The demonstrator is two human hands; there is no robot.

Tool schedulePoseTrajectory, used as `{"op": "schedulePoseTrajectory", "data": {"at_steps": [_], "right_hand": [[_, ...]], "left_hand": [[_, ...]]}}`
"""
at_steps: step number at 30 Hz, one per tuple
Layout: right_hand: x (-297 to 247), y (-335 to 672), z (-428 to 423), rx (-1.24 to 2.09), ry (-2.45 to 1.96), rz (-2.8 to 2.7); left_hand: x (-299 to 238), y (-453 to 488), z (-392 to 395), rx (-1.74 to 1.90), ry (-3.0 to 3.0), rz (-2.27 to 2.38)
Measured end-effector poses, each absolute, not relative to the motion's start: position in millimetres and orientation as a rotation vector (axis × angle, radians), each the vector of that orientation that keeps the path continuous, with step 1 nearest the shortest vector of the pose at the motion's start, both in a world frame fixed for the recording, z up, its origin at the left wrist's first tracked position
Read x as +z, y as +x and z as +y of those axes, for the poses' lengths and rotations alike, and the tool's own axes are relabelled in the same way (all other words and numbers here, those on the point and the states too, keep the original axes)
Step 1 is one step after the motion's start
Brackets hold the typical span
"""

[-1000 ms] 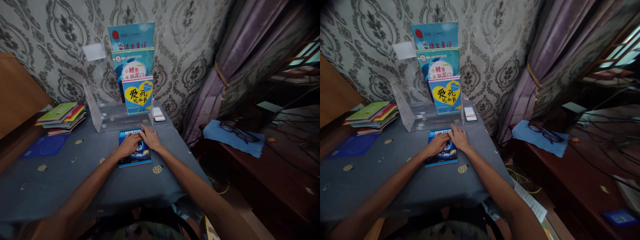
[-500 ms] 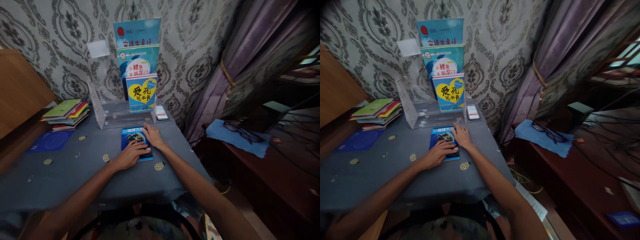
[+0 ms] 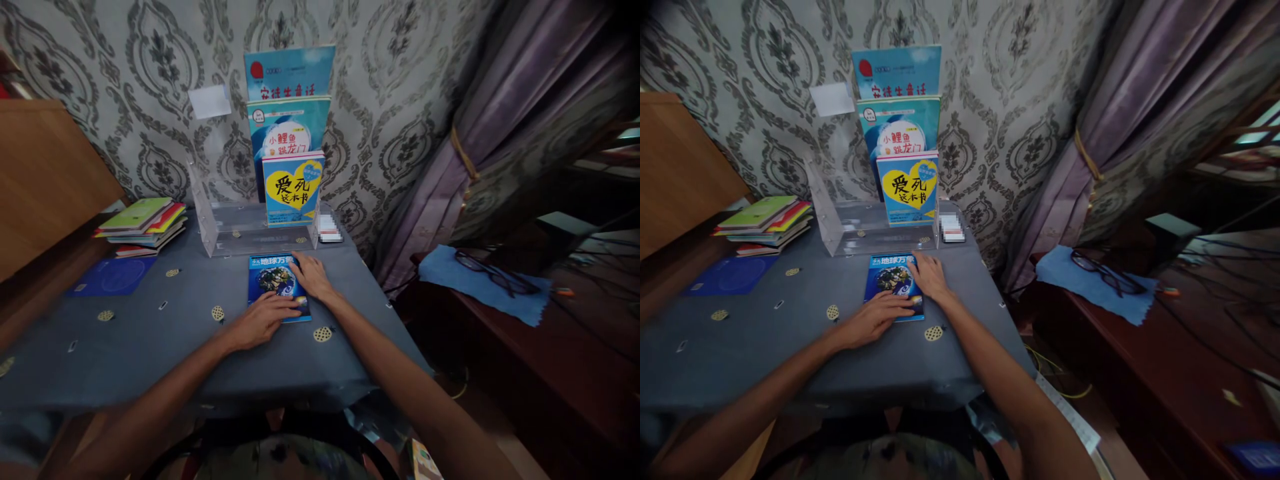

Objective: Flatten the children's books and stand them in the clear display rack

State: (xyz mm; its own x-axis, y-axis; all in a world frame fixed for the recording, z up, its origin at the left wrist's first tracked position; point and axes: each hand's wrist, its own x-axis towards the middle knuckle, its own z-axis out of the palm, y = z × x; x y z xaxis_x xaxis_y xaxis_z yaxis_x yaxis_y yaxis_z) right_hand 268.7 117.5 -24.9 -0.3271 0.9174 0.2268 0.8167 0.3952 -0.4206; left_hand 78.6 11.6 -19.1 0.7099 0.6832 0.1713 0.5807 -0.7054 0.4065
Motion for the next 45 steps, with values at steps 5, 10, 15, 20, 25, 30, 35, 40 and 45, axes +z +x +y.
{"op": "schedulePoseTrajectory", "data": {"at_steps": [5,10,15,20,25,30,35,40,45], "right_hand": [[-26,269,116,0.273,-1.471,-2.301],[-26,269,115,0.212,-1.453,-2.337],[-22,263,107,0.161,-1.294,-2.436],[-20,237,75,0.283,-0.810,-2.630],[-23,219,55,0.375,-0.506,-2.672],[-31,225,83,0.362,-0.605,-2.619],[-36,238,125,0.277,-0.870,-2.559],[-41,252,149,0.197,-1.162,-2.465],[-45,264,151,0.218,-1.272,-2.429]], "left_hand": [[-30,48,54,0.608,2.577,1.224],[-43,7,99,0.742,2.433,1.533],[-51,0,107,0.796,2.426,1.556],[-54,3,105,0.836,2.436,1.538],[-54,1,105,0.834,2.429,1.570],[-53,1,105,0.825,2.419,1.557],[-50,3,105,0.813,2.406,1.547],[-50,2,106,0.796,2.376,1.554],[-53,0,107,0.819,2.387,1.543]]}}
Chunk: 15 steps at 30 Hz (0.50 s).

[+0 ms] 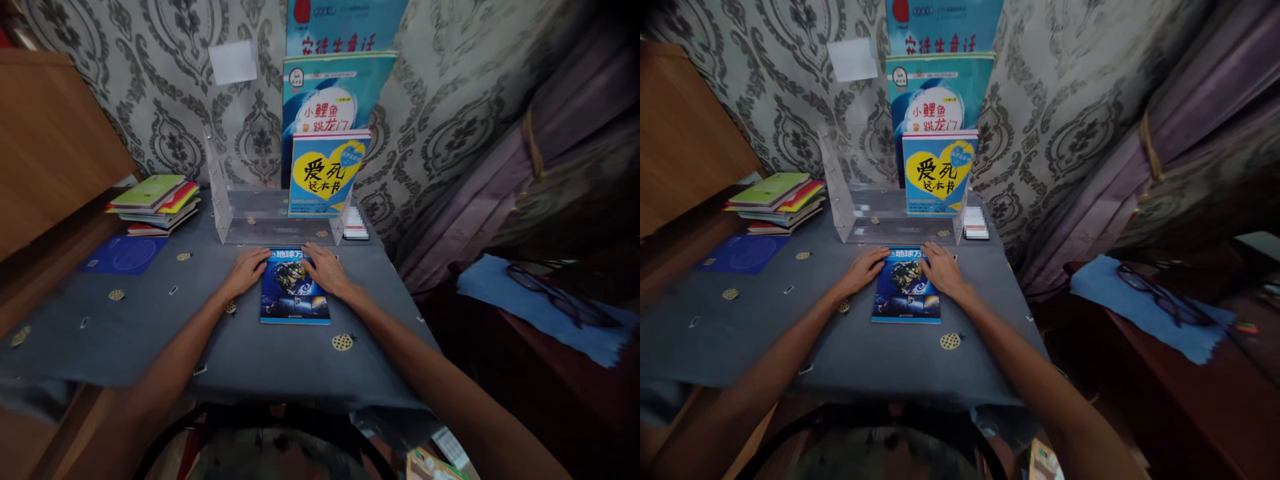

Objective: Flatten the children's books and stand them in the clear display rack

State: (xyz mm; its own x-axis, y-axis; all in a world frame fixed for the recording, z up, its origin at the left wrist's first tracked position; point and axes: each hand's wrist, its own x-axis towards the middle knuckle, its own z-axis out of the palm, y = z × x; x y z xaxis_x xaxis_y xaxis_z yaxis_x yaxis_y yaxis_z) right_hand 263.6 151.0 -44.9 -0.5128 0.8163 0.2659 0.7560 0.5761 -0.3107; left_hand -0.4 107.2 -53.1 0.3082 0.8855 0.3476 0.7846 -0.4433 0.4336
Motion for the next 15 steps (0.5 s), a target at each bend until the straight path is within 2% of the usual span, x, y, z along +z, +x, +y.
{"op": "schedulePoseTrajectory", "data": {"at_steps": [15], "right_hand": [[-43,294,75,0.121,-1.239,-2.451]], "left_hand": [[-50,0,106,0.764,2.364,1.567]]}}
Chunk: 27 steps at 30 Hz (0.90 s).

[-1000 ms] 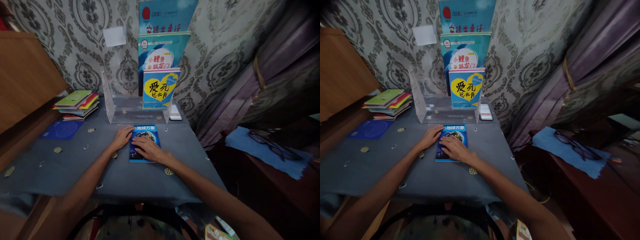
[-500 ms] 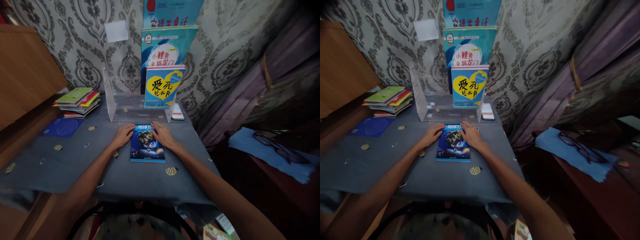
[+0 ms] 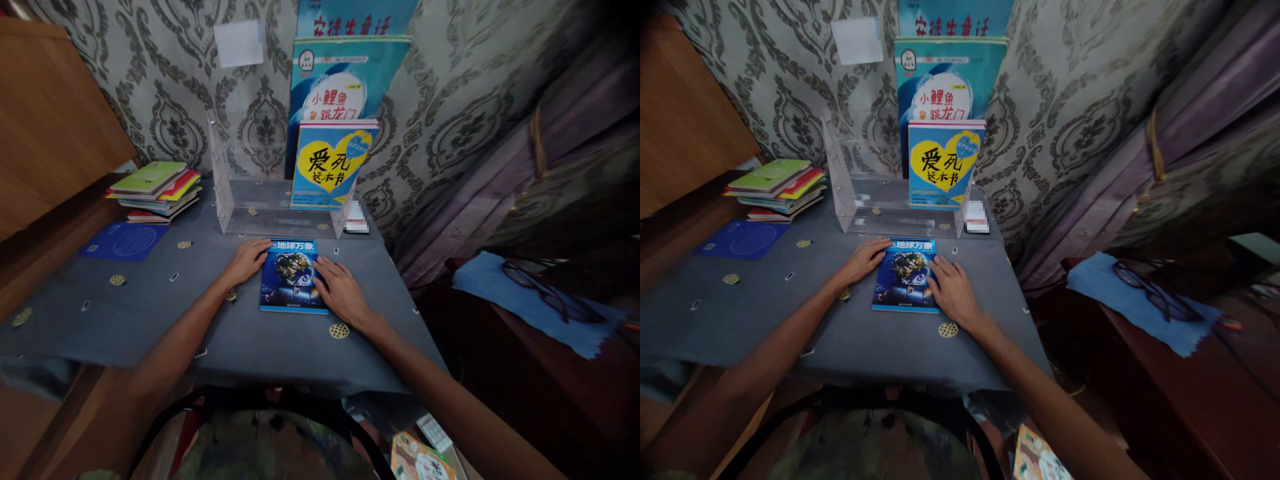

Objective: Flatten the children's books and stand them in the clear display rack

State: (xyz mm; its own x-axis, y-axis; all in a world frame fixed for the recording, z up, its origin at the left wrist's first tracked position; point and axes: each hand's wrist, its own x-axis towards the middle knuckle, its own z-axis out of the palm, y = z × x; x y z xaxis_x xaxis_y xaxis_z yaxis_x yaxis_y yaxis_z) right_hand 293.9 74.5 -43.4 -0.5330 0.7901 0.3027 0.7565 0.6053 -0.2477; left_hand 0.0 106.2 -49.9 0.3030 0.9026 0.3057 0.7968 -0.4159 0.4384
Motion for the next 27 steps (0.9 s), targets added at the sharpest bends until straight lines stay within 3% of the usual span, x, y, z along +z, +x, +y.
{"op": "schedulePoseTrajectory", "data": {"at_steps": [10,27], "right_hand": [[-35,300,-1,0.057,-1.054,-2.516],[-13,174,-43,0.163,-0.299,-2.836]], "left_hand": [[-51,1,107,0.784,2.366,1.566],[-58,0,108,0.809,2.380,1.597]]}}
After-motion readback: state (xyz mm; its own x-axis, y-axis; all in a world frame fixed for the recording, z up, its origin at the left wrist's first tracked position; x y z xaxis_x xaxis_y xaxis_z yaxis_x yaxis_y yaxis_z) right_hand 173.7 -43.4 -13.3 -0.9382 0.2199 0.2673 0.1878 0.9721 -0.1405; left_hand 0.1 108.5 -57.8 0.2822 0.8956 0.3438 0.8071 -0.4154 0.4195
